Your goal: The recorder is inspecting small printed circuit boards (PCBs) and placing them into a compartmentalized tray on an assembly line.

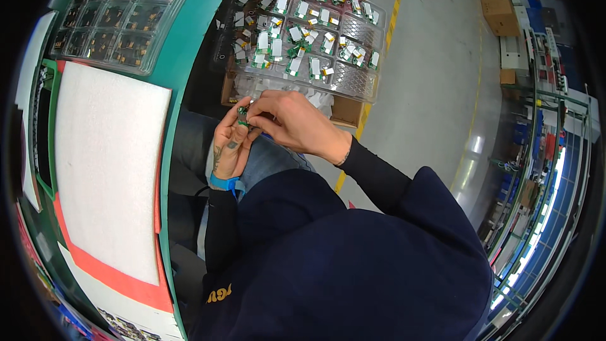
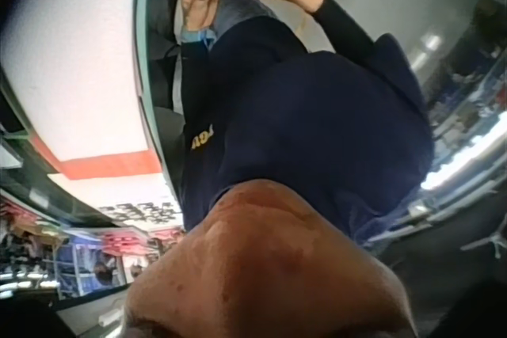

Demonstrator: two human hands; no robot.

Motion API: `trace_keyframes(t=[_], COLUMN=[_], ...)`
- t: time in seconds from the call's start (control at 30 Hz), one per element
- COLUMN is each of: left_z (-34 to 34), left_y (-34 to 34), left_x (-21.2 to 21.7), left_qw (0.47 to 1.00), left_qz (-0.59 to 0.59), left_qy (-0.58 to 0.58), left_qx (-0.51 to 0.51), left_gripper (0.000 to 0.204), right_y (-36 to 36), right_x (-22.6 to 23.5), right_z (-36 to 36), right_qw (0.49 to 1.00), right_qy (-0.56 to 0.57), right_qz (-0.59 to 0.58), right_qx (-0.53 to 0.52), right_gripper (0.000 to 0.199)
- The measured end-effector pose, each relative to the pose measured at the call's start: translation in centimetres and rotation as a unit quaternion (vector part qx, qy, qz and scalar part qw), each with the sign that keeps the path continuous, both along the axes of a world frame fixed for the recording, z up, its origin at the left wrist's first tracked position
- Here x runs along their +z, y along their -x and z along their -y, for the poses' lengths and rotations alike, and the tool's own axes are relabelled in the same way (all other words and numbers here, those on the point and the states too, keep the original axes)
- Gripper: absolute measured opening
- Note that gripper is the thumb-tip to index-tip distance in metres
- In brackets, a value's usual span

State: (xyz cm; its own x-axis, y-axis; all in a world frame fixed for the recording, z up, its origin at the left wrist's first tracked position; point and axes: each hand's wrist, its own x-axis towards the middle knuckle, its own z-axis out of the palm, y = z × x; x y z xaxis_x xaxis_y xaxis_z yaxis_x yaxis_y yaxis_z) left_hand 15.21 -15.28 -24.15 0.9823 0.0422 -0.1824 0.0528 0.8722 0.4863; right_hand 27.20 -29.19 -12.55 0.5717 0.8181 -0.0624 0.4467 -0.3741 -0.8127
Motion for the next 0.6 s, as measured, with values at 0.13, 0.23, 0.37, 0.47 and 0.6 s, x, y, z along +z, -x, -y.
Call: trace_keyframes(t=[0.13, 0.23, 0.37, 0.47, 0.6], left_z=[0.2, 0.3, 0.5, 0.6, 0.6], left_y=[-0.3, -0.4, 0.0, -0.2, -1.2], left_x=[0.8, 1.2, 1.3, 1.2, 1.5], left_qw=[1.000, 1.000, 0.999, 0.999, 0.997], left_qz=[0.003, 0.008, 0.018, -0.003, -0.021], left_qy=[-0.017, -0.028, -0.043, 0.010, 0.021], left_qx=[0.004, 0.002, -0.002, 0.046, 0.071], left_gripper=[0.067, 0.067, 0.065, 0.061, 0.057], right_y=[0.0, 0.0, 0.6, 0.8, 0.2], right_x=[0.0, 0.1, -0.1, -2.2, -10.5], right_z=[0.2, 0.4, 0.6, 2.7, 8.2], right_qw=[1.000, 1.000, 0.993, 0.935, 0.925], right_qy=[-0.013, -0.011, -0.022, -0.116, -0.053], right_qz=[-0.009, -0.016, -0.090, -0.237, -0.155], right_qx=[-0.004, -0.012, -0.071, -0.239, -0.344], right_gripper=[0.006, 0.005, 0.002, 0.006, 0.011])
